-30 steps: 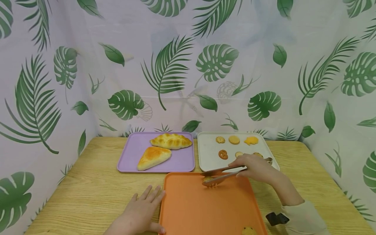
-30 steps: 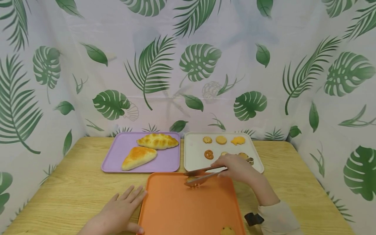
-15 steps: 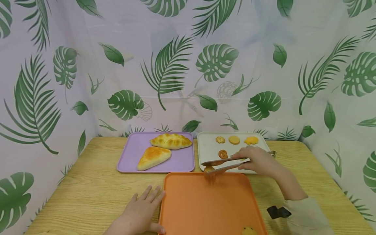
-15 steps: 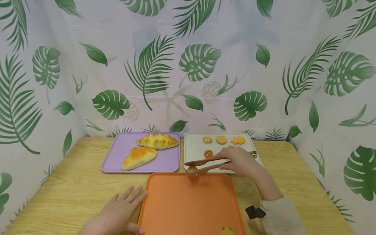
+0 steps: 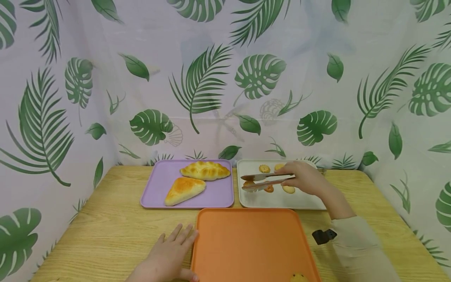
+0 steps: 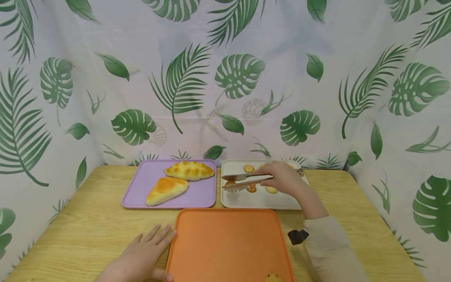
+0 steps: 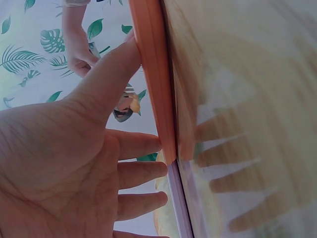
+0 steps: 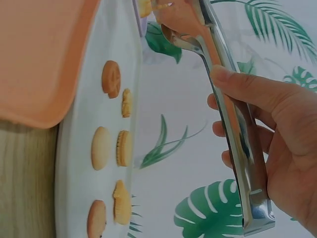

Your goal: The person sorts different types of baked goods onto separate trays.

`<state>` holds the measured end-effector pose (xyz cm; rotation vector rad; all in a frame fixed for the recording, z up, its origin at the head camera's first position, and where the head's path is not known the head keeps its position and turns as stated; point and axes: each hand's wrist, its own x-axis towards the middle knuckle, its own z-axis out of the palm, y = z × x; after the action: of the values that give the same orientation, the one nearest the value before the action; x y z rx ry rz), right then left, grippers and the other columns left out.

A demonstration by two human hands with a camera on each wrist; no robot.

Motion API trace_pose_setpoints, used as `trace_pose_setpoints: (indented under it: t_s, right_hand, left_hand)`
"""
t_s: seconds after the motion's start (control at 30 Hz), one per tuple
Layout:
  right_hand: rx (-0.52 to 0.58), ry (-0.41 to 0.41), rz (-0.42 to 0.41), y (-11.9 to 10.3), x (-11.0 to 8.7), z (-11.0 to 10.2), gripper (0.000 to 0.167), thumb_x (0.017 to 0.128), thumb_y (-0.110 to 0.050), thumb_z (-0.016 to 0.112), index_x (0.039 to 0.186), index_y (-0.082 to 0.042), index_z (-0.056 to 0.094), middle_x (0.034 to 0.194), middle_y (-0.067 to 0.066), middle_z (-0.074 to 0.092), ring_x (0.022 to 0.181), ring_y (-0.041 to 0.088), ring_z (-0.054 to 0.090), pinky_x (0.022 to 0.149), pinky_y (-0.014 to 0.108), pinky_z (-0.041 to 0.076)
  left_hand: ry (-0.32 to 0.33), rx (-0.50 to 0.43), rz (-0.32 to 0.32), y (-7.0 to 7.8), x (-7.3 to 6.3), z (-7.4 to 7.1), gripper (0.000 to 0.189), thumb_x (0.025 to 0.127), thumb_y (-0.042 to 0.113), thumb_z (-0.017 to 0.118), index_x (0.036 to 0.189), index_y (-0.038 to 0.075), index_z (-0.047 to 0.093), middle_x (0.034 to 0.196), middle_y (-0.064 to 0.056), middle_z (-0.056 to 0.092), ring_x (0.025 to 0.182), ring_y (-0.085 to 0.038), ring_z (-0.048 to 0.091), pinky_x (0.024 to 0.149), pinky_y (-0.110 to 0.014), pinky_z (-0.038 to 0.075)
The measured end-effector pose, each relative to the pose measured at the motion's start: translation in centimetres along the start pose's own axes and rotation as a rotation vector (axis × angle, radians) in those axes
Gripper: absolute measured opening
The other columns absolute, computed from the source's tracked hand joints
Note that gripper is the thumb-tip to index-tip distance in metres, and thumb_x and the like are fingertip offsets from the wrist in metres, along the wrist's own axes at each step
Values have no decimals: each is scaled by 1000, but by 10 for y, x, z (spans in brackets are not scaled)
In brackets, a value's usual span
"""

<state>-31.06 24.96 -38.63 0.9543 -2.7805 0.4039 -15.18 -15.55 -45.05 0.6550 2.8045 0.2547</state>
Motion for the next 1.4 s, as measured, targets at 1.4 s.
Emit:
trace_pose_setpoints:
  t_s: [1.4]
  right_hand:
    - [64, -78, 381, 42, 70, 51, 40, 89, -19, 70, 126, -4, 65, 125, 19, 66, 112, 39, 62, 92, 53, 50]
  left_hand:
    - [3, 12, -4, 0, 0, 1, 111, 64, 70, 70, 151, 11, 35, 160, -13, 29, 146, -41, 27, 102, -73, 32]
